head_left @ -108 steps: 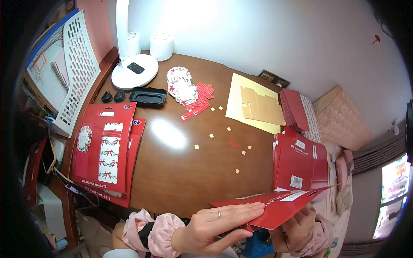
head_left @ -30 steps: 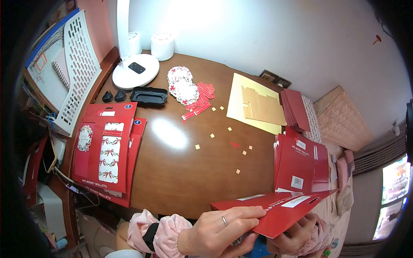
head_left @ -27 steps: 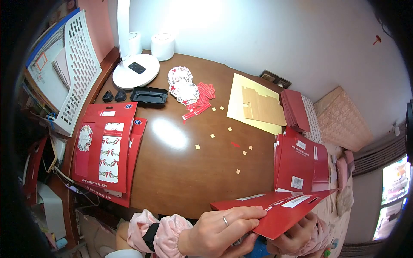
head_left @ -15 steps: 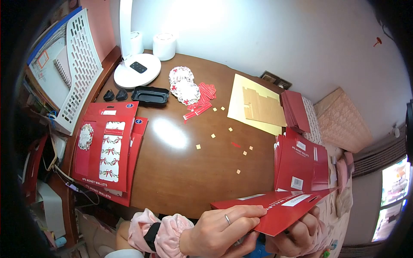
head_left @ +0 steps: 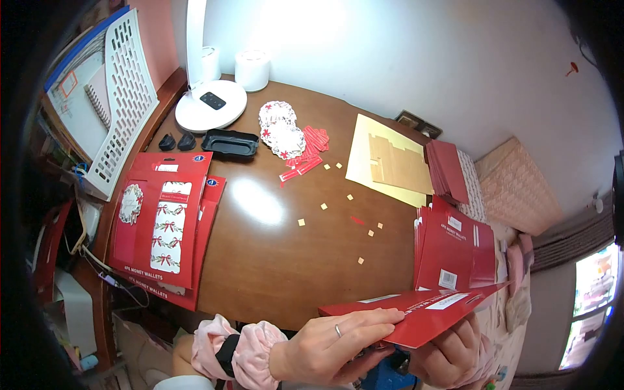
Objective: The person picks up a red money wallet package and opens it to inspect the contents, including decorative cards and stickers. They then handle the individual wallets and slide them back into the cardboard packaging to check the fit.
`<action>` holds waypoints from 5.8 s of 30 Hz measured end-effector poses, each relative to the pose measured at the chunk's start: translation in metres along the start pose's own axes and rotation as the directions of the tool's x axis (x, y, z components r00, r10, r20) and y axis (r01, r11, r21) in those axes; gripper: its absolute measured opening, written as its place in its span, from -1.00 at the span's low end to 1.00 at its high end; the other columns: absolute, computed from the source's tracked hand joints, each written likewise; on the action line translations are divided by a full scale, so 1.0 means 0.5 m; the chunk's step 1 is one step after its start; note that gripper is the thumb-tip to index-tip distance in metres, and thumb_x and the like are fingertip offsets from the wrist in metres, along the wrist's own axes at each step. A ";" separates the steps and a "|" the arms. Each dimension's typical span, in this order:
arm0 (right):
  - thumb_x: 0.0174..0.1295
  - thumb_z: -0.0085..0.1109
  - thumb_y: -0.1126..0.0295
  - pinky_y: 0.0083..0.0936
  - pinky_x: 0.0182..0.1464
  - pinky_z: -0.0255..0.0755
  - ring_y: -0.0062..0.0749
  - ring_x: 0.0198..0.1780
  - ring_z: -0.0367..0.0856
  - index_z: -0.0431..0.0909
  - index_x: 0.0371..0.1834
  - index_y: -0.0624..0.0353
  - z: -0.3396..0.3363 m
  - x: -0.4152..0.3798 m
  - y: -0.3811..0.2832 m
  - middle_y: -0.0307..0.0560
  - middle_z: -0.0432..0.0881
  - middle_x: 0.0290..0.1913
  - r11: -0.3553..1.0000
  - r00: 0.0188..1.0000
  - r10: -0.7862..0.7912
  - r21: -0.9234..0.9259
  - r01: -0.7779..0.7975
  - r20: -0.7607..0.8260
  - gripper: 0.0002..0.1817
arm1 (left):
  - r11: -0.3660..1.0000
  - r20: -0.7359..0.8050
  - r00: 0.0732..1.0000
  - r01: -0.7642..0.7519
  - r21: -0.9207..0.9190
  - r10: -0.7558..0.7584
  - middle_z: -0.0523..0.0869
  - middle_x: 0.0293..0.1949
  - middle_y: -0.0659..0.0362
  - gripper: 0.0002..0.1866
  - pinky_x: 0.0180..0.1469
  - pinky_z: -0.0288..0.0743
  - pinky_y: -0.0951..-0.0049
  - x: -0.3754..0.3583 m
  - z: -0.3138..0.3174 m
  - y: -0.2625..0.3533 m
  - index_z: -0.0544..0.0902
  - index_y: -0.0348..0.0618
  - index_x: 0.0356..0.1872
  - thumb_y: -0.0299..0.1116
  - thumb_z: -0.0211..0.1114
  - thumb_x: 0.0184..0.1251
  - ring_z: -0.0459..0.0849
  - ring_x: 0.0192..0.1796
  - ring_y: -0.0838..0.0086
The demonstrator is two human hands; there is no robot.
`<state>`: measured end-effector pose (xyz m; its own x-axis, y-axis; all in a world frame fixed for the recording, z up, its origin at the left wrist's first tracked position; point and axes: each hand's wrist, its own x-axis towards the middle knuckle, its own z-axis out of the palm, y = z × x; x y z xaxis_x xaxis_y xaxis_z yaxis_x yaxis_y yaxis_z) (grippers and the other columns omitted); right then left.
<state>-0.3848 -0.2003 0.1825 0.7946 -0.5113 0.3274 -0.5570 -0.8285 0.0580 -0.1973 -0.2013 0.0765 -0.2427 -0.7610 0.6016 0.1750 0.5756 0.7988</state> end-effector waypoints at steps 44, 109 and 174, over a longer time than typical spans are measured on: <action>-0.08 0.26 0.56 -0.12 0.12 0.44 -0.09 0.05 0.56 0.64 -0.04 0.21 0.003 0.009 0.017 0.00 0.57 0.04 0.995 0.999 -0.048 0.092 0.047 0.010 -0.58 | 0.965 0.216 0.942 -0.264 0.008 0.256 0.57 0.11 -0.16 -0.65 0.07 0.61 0.28 0.008 -0.075 -0.040 0.52 -0.40 0.06 -0.59 0.28 0.24 0.67 0.03 0.04; -0.16 0.19 0.41 -0.57 -0.24 0.52 -0.37 -0.16 0.63 0.75 -0.25 0.10 0.058 -0.043 0.051 -0.15 0.65 -0.17 0.989 0.932 -0.095 -0.136 0.050 -0.350 -0.68 | 0.959 -0.159 0.979 -0.082 0.271 0.129 0.58 -0.41 0.07 -0.55 -0.43 0.52 0.48 0.055 0.017 0.025 0.51 -0.32 -0.13 -0.78 0.26 -0.19 0.62 -0.45 0.35; 0.37 -0.10 0.53 -0.60 0.06 0.45 -0.48 0.02 0.60 0.54 0.03 0.34 0.054 -0.174 0.165 0.00 0.64 0.04 -0.207 0.750 0.600 0.960 -0.189 0.278 -0.73 | 0.976 -0.291 0.954 0.132 0.172 -0.077 0.62 -0.37 -0.02 -0.70 -0.28 0.55 0.39 0.053 0.092 0.049 0.27 -0.24 -0.04 -0.55 0.17 0.30 0.64 -0.34 0.28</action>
<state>-0.4934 -0.2304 0.1335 0.3288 -0.9442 0.0186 0.1968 0.0493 -0.9792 -0.2435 -0.1937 0.1118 0.0323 -0.8573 0.5139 -0.0250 0.5133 0.8579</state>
